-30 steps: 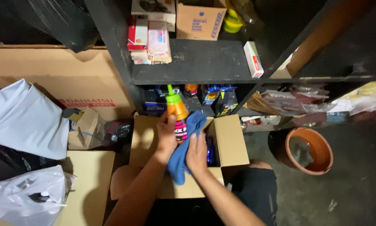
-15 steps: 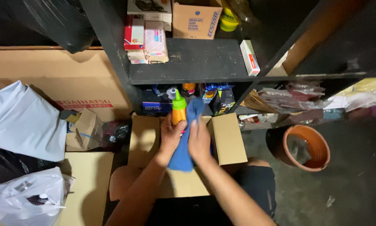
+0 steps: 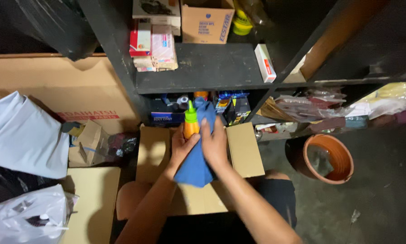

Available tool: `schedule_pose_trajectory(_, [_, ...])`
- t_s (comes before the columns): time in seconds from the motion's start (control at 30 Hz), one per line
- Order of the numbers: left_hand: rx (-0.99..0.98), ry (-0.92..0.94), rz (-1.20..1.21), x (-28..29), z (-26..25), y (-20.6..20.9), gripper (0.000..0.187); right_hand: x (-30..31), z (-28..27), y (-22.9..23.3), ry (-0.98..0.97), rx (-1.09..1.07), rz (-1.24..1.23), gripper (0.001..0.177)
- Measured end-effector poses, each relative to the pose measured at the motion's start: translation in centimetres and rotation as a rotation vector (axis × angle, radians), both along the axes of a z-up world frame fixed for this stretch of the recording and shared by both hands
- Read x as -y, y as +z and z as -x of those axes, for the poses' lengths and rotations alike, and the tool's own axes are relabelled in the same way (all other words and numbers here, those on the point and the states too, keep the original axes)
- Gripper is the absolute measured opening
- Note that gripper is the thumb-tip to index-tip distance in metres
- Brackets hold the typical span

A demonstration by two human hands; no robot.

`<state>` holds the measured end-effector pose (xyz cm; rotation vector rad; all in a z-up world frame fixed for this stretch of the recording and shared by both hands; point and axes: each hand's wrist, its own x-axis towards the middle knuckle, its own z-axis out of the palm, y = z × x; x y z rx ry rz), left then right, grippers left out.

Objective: The person sits on the floor and wipes various items with a blue cloth. They clean a bottle with a green cap, a small box, and a plastic bag containing small parts. The items are handled one by one and placed back into a cardboard box.

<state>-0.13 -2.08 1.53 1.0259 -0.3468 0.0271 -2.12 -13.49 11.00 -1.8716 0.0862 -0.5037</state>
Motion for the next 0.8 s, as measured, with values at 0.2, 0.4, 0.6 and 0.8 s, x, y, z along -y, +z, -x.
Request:
schedule_pose_trajectory(0.2, [0.066,0.224,-0.396,-0.7,-0.1,-0.8,0.047,-0.6,-0.3,-1.7,-0.041,-0.139,-0.03,0.03])
schedule_pose_trajectory(0.4, [-0.006,0.163,-0.316,-0.6,-1.1,-0.8,0.044,-0.6,-1.7,-2.3,0.06,-0.134,-0.42,0.041])
schedule_pose_trajectory(0.6, [0.072,0.22,-0.423,-1.1,-2.4,-1.1,0.039,0.0,-2.4,-3.7,0.114,-0.173,-0.53,0.037])
schedule_pose_trajectory(0.8, [-0.188,0.165,0.23,-1.9,-3.5,-0.9,0.065,-1.2,4.7,-9.0,0.182,-0.049,0.074,0.043])
